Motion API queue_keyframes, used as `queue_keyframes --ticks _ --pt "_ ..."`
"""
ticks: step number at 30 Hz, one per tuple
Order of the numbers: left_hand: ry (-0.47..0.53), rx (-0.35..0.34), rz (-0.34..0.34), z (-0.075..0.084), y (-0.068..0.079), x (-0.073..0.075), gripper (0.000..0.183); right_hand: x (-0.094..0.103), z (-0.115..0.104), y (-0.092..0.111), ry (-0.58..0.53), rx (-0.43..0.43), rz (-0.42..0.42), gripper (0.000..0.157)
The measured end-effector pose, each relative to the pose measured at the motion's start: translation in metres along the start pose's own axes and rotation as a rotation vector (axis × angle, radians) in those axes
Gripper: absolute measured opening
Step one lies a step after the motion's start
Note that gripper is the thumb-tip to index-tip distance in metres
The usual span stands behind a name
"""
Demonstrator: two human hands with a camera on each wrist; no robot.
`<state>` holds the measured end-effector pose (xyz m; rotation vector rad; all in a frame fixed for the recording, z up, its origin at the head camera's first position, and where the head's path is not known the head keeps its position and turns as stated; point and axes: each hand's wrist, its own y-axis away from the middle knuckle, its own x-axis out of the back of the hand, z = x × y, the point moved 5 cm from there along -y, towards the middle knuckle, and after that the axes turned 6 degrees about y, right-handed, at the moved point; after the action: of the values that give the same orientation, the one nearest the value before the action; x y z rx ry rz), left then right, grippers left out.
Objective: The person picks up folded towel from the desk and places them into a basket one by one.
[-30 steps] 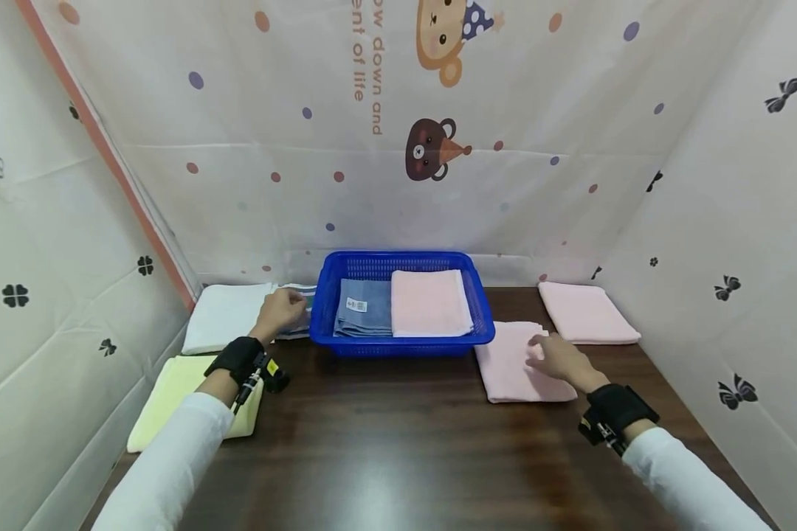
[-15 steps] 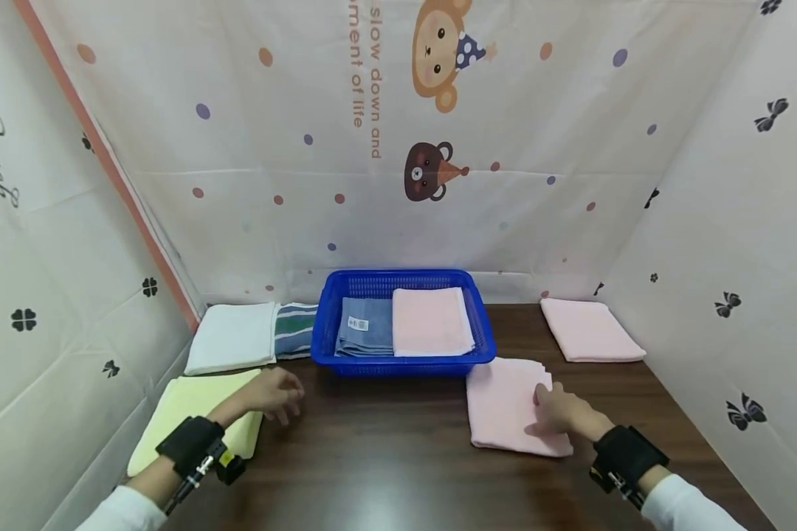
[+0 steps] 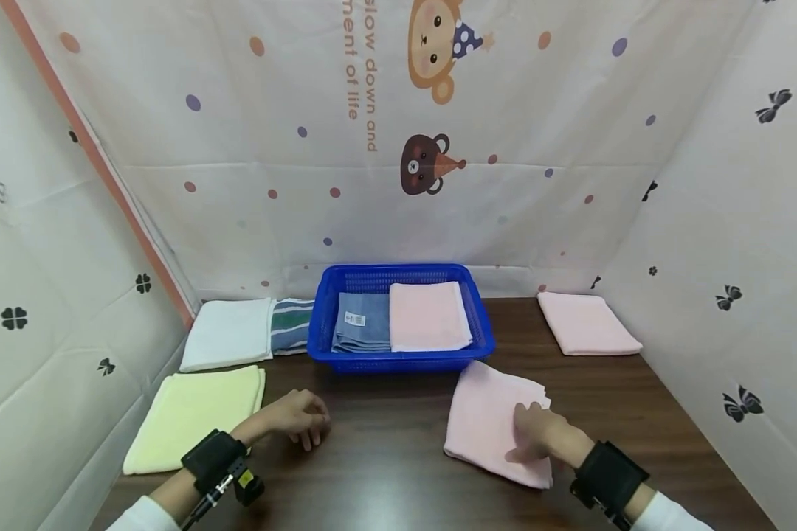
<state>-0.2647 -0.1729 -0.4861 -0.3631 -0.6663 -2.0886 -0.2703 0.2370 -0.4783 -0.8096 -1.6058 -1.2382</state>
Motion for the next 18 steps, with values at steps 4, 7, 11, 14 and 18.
queue_keyframes --ticks 4,7,11,14,18 --pt "-0.024 -0.003 -0.029 0.005 -0.003 -0.002 0.015 -0.004 -0.017 0.002 -0.01 0.042 -0.005 0.064" --pt "-0.041 -0.001 -0.037 0.007 -0.005 -0.004 0.014 -0.008 -0.033 0.003 0.009 0.063 -0.001 0.067" --pt "-0.058 -0.051 -0.061 0.002 -0.013 -0.011 0.017 -0.01 -0.062 0.002 0.023 0.126 0.082 0.069" --pt "-0.062 -0.073 -0.077 0.007 -0.016 -0.018 0.021 -0.008 -0.085 -0.005 0.007 0.244 0.158 0.068" --pt "-0.084 -0.049 -0.031 0.021 -0.015 -0.023 0.021 -0.004 -0.101 -0.025 -0.262 0.36 0.173 0.059"
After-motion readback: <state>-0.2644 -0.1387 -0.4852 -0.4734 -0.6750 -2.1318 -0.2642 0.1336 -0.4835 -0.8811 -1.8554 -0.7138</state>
